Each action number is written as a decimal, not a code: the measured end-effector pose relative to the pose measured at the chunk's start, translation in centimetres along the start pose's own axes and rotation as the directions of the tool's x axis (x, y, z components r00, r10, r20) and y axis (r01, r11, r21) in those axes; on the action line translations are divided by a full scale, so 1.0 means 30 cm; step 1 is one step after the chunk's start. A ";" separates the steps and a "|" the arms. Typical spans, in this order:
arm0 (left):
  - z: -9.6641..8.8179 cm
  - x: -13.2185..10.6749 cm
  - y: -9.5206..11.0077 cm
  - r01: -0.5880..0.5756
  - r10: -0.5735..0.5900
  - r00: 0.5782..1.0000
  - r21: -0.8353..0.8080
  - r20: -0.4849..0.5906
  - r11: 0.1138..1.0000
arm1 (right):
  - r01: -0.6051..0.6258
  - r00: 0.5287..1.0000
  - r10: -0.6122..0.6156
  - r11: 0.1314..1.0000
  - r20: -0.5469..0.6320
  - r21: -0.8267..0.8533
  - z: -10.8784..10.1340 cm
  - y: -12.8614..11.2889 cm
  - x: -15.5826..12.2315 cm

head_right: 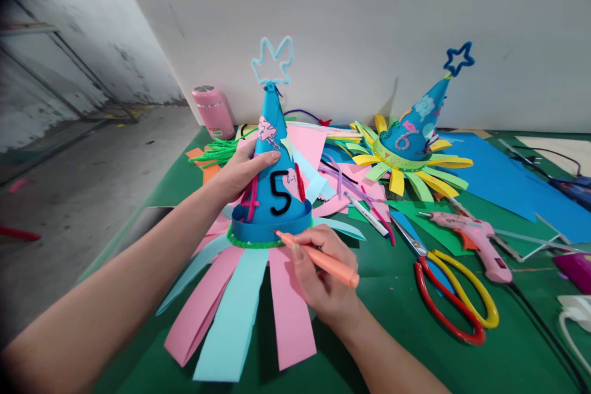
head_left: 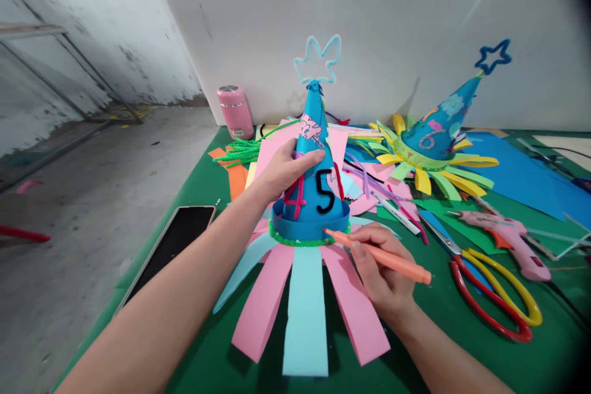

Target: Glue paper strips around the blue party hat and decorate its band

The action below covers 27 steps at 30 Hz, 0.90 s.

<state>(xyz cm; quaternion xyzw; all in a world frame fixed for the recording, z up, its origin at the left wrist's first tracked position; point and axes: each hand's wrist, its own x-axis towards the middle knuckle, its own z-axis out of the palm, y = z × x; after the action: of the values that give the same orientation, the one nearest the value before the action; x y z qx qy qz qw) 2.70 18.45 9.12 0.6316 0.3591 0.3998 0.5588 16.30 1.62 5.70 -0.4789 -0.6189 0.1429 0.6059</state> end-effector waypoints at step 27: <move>-0.001 -0.001 0.002 0.013 -0.013 1.000 -0.018 -0.004 1.000 | 0.005 1.000 -0.005 1.000 -0.011 0.026 -0.003 0.013 -0.010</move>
<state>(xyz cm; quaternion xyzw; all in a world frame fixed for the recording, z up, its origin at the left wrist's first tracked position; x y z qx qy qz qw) 2.67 18.43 9.19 0.6233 0.3606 0.4009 0.5663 16.50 1.55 5.23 -0.4703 -0.6148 0.1469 0.6158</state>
